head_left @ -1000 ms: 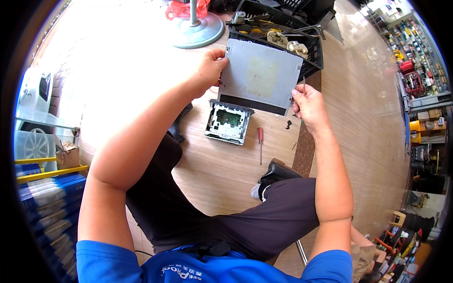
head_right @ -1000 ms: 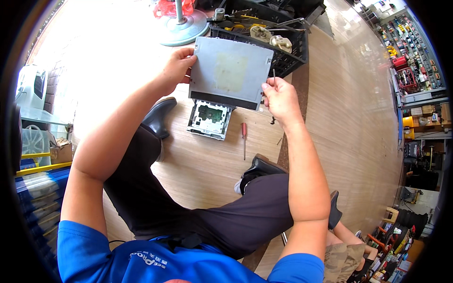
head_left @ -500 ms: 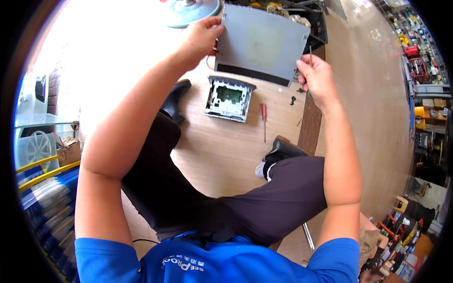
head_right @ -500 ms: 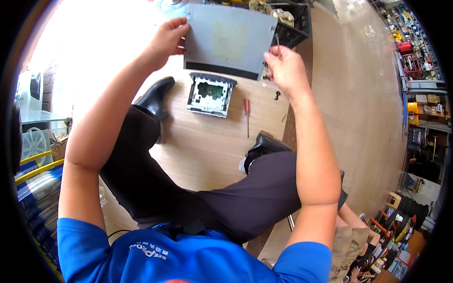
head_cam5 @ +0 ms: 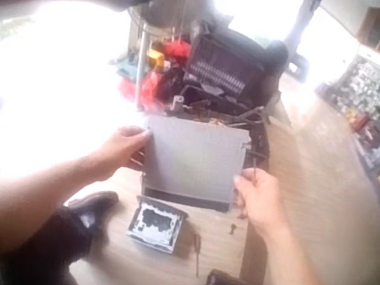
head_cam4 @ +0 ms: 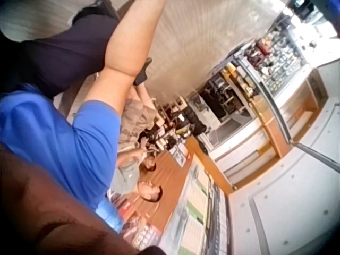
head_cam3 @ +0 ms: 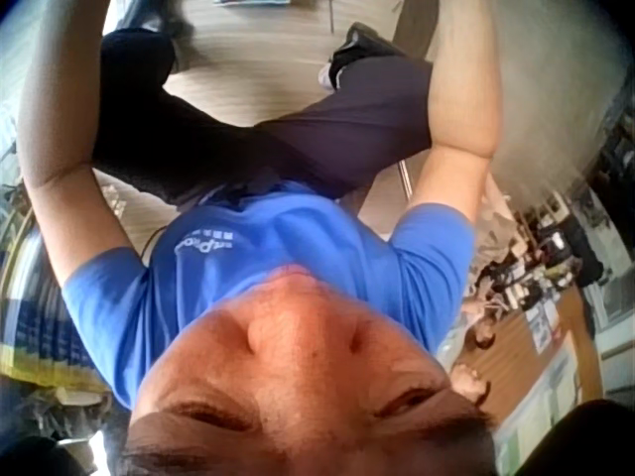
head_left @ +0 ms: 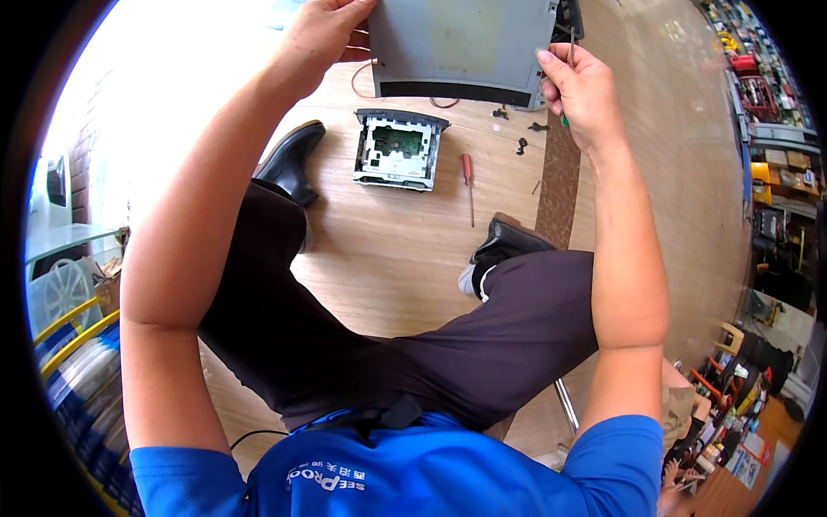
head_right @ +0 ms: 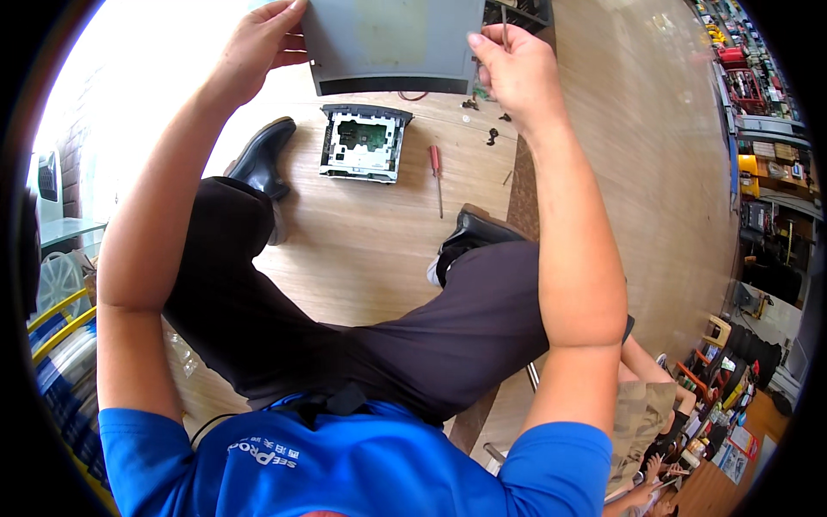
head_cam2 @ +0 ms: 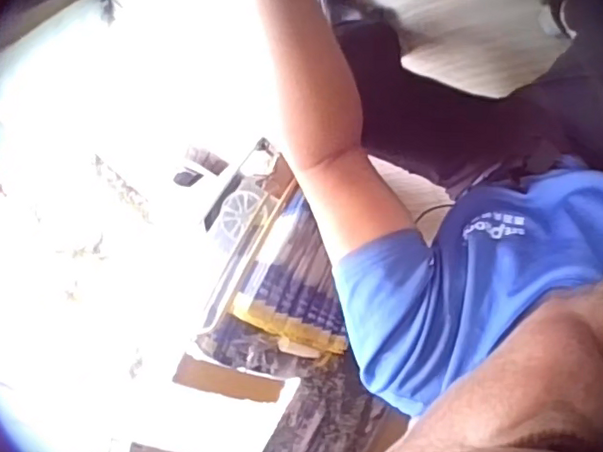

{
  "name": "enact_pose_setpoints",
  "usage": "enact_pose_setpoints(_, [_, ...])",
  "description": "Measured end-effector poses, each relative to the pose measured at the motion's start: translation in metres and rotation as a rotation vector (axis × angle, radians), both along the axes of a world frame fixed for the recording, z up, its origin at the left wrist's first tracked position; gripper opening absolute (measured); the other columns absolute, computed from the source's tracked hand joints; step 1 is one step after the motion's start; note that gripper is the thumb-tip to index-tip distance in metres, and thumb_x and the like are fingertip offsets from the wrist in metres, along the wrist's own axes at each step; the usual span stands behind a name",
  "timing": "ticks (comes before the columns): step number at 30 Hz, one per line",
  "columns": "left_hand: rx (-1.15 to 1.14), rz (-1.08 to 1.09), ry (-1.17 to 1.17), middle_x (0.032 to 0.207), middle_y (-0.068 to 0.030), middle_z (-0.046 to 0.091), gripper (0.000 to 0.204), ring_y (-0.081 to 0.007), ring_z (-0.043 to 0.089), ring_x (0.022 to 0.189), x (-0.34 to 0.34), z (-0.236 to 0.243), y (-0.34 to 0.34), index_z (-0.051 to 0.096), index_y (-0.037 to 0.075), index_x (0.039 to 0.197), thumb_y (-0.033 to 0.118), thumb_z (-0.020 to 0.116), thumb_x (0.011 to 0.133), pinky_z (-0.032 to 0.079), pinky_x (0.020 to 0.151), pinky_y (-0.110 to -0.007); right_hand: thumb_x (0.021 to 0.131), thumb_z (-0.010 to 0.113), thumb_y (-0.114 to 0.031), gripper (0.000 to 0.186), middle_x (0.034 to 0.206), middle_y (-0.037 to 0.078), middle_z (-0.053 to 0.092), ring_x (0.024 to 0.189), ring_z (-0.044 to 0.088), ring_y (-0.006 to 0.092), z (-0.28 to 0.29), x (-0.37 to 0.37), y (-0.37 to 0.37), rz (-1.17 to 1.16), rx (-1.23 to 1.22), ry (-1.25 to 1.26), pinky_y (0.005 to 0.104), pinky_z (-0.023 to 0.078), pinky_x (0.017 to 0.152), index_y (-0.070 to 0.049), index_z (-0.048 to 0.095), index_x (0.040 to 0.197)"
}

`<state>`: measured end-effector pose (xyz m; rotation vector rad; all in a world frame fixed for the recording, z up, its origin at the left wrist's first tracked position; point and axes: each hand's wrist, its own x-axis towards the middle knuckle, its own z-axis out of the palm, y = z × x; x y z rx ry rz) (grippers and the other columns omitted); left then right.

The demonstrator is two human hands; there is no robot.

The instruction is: The person disassembles an electronic device by hand on the floor, removing internal components and screws. The person holds and looks at a metal plate before placing it back onto the main housing.

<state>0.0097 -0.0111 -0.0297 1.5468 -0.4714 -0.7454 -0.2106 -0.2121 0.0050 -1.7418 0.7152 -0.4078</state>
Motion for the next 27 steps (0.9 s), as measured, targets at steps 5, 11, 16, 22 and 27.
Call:
enact_pose_setpoints(5, [0.015, -0.017, -0.046, 0.087, -0.0106, 0.065, 0.034, -0.0209, 0.066, 0.074, -0.001, 0.002, 0.002, 0.061, -0.001, 0.104, 0.031, 0.05, 0.099, 0.058, 0.069, -0.036, 0.091, 0.066, -0.016, 0.02, 0.073, -0.001, 0.059, 0.054, 0.049, 0.0044, 0.004, -0.001, 0.004, -0.007, 0.04, -0.015, 0.0195, 0.037, 0.044, 0.001, 0.062, 0.099])
enact_pose_setpoints(11, [-0.038, 0.006, -0.038, 0.086, -0.0097, 0.065, 0.033, -0.0203, 0.065, 0.073, -0.002, 0.003, 0.0, 0.061, -0.001, 0.104, 0.03, 0.051, 0.099, 0.058, 0.069, -0.036, 0.093, 0.065, -0.019, 0.021, 0.067, -0.003, 0.055, 0.054, 0.048, 0.0035, 0.002, 0.0, 0.0, -0.014, -0.006, -0.049, 0.0183, 0.036, 0.046, -0.001, 0.061, 0.103])
enact_pose_setpoints(16, [-0.03, 0.031, -0.042, 0.089, -0.0105, 0.063, 0.035, -0.0212, 0.064, 0.076, -0.001, 0.011, 0.002, 0.059, 0.0, 0.11, 0.032, 0.051, 0.098, 0.057, 0.067, -0.036, 0.094, 0.063, -0.018, 0.017, 0.067, -0.002, 0.056, 0.054, 0.049, 0.0038, -0.002, -0.002, -0.007, 0.043, 0.036, -0.082, 0.0182, 0.037, 0.046, -0.002, 0.062, 0.101])
enact_pose_setpoints(22, [-0.053, 0.09, 0.056, 0.097, -0.0125, 0.062, 0.034, -0.0244, 0.064, 0.082, -0.001, 0.017, 0.003, 0.056, 0.001, 0.116, 0.029, 0.049, 0.098, 0.055, 0.069, -0.039, 0.094, 0.062, -0.016, 0.027, 0.071, -0.003, 0.057, 0.055, 0.049, 0.0032, 0.0, 0.001, 0.008, 0.087, 0.033, -0.006, 0.0179, 0.038, 0.045, -0.001, 0.06, 0.117])
enact_pose_setpoints(27, [-0.172, 0.045, 0.114, 0.1, -0.014, 0.063, 0.034, -0.026, 0.064, 0.086, 0.006, 0.015, 0.008, 0.055, -0.001, 0.116, 0.027, 0.05, 0.097, 0.055, 0.07, -0.04, 0.093, 0.064, -0.014, 0.047, 0.078, -0.002, 0.057, 0.059, 0.05, 0.0028, -0.002, 0.0, 0.015, 0.227, 0.11, -0.055, 0.0173, 0.038, 0.045, 0.001, 0.049, 0.134])
